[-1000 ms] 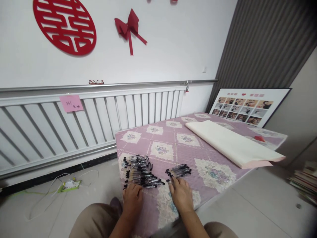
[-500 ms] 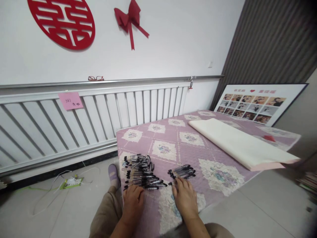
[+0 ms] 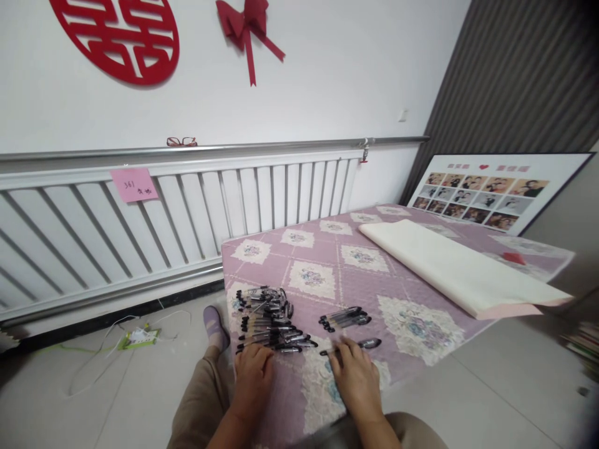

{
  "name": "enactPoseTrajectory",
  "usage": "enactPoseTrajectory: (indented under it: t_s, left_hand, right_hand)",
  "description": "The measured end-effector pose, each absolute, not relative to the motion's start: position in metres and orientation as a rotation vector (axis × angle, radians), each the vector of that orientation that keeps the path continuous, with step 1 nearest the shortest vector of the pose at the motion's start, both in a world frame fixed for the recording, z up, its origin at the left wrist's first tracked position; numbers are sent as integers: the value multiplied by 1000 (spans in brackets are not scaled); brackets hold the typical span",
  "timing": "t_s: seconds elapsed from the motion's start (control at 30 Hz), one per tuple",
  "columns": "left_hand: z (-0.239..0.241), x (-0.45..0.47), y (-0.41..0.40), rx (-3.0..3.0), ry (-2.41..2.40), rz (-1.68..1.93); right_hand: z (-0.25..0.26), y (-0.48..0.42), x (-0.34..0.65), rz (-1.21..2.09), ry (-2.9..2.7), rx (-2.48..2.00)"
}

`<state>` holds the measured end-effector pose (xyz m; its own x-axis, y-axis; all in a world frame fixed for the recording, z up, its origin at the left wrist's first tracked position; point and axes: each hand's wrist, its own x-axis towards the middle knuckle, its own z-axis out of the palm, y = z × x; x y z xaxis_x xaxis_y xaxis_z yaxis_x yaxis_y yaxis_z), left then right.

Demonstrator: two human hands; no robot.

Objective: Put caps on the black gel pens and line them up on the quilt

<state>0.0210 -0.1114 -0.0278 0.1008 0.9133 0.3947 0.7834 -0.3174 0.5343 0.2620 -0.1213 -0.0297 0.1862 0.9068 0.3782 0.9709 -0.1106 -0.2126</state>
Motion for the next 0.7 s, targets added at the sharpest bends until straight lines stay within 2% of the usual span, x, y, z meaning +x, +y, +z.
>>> enactPoseTrajectory:
  t_s: [0.27,0.57,0.7]
  left_hand:
    - [-30,23,-113,2335,1640,1026]
    - [-26,34,-124,2602,1341,837]
    - [-23,35,-124,2585,1358,712]
  right_hand:
    - [-41,-129,267,-119,-1828,-1868]
    - [-52,-141,230,98,-1940,-1326]
    - [-53,-135,249,10,-1758,-1386]
